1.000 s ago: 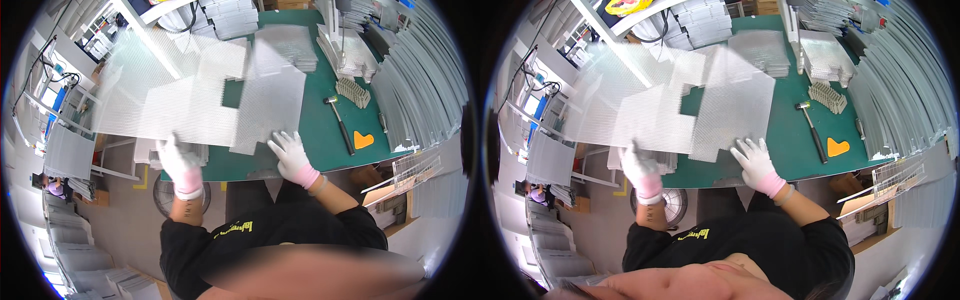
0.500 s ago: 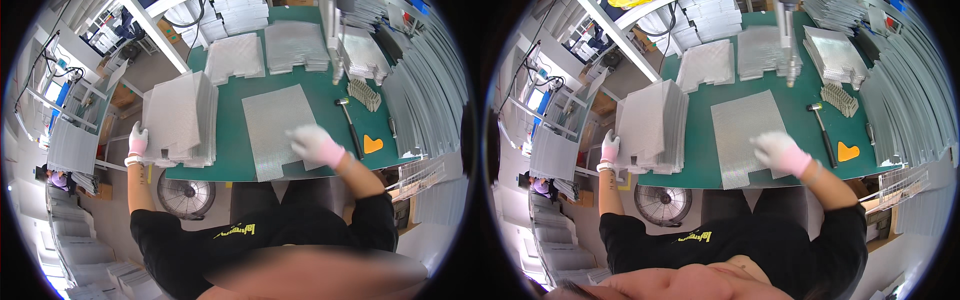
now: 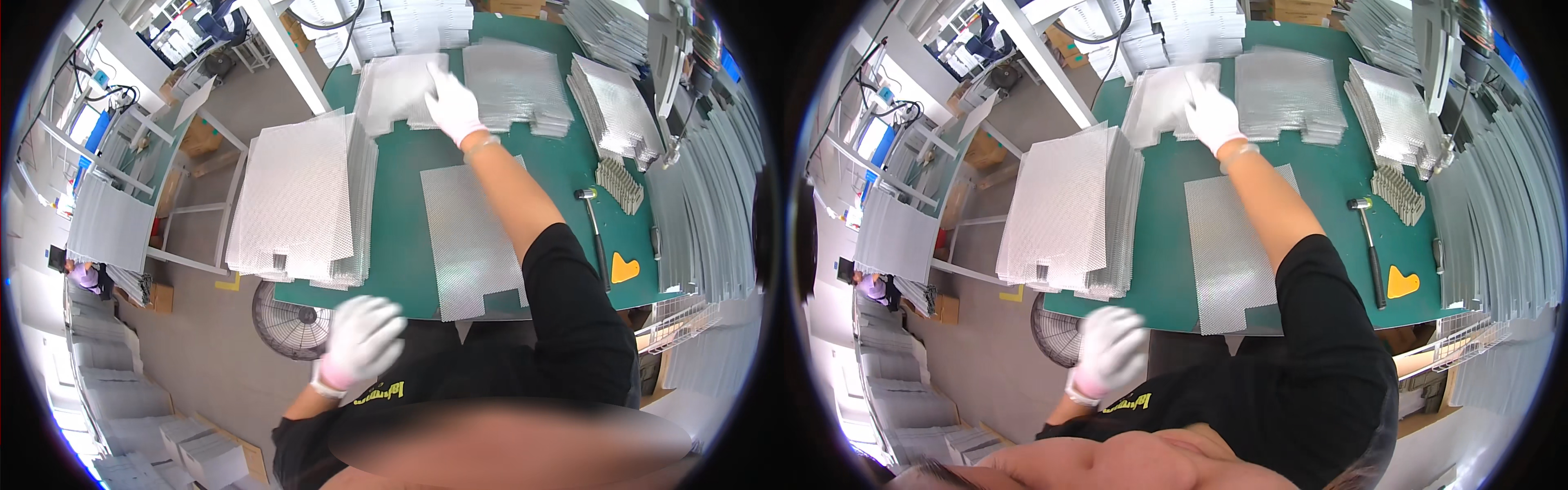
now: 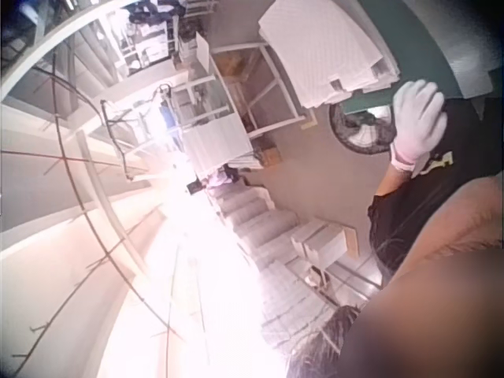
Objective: Assembling and inspecting mesh filter screens at a workbench using various tools.
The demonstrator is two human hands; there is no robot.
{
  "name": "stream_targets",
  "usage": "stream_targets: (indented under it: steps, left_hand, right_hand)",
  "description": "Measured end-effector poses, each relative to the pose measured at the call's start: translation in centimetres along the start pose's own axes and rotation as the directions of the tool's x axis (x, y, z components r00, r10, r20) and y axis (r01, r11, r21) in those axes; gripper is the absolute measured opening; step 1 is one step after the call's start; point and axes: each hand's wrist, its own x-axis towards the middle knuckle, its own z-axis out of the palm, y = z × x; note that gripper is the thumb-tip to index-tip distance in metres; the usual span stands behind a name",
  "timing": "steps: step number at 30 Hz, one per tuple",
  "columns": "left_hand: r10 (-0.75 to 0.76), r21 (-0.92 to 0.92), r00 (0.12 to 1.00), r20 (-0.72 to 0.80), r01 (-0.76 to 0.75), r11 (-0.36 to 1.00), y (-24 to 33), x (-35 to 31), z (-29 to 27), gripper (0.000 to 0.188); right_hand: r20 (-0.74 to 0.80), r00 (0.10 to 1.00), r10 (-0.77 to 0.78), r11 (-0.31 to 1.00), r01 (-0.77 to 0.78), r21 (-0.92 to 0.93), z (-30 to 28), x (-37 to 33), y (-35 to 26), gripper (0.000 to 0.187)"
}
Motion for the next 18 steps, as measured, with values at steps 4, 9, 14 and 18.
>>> stream_targets:
  steps: [4,9,14,18]
  left_hand:
    - [-0.125,-0.252,0.967,0.221,0.18,0.951,-0.8,1.1,9.5,0.041]
    - [-0.1,0.052,0.921,0.377,0.087,0.995,-1.4,2.8,14.5,0.05]
    - [-0.173,0.236,0.936,0.307,0.101,0.966,-4.2,4.1,13.4,0.057]
    - [-0.415,-0.806,0.835,0.363,0.057,-0.589,-2.1,4.7,12.7,0.097]
  right_hand:
    - [-0.373,0.922,0.107,0.828,0.125,0.546,-5.7,3.1,-2.7,0.061]
    - [-0.113,0.941,0.319,0.449,-0.046,0.892,-17.2,-4.1,-7.2,0.065]
    - [-0.094,0.924,0.37,0.094,0.063,0.994,-21.3,-17.3,-2.1,0.066]
    - [0.013,0.863,0.506,0.204,-0.134,0.97,-22.7,-27.9,-1.4,0.067]
